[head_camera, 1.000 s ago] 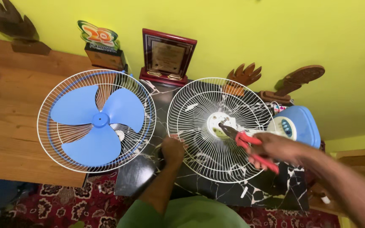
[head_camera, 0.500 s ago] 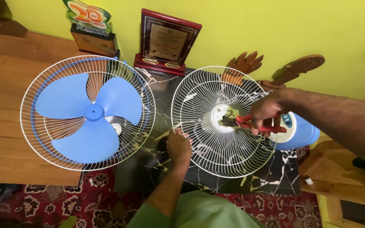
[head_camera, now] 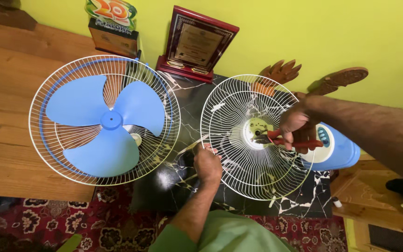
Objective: The person disassembles a white pedestal fan by removing the front grille, unscrewing the central hub, and detaching the motor housing from the base. They use pliers to loosen a fastener and handle the fan components by hand.
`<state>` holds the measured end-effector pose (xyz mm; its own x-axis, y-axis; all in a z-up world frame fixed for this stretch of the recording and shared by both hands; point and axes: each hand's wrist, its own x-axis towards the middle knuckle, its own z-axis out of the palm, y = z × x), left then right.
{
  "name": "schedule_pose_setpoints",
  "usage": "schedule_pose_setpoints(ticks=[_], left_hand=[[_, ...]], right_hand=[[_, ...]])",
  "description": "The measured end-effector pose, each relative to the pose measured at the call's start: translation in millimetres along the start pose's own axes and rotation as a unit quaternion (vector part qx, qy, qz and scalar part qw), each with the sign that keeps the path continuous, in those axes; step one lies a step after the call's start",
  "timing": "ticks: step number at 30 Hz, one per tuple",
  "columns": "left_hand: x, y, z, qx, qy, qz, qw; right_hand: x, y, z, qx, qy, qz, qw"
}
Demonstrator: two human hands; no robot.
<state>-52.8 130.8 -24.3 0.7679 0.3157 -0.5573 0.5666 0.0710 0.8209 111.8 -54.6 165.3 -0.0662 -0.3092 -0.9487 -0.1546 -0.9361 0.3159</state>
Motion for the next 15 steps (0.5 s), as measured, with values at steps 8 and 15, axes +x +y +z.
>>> schedule_pose_setpoints(ticks=[8,15], left_hand=[[-2.5,4.0,-3.4,0.007,-0.001,0.029,1.000],[-5.1,7.3,-5.2,0.013,-0.015,0.000,1.000]], right_hand=[[-2.9,-6.0,2.4,0.022,0.006,-0.008,1.000],[-8.2,-8.3,3.5,0.051,-0.005,-0.027,0.998]])
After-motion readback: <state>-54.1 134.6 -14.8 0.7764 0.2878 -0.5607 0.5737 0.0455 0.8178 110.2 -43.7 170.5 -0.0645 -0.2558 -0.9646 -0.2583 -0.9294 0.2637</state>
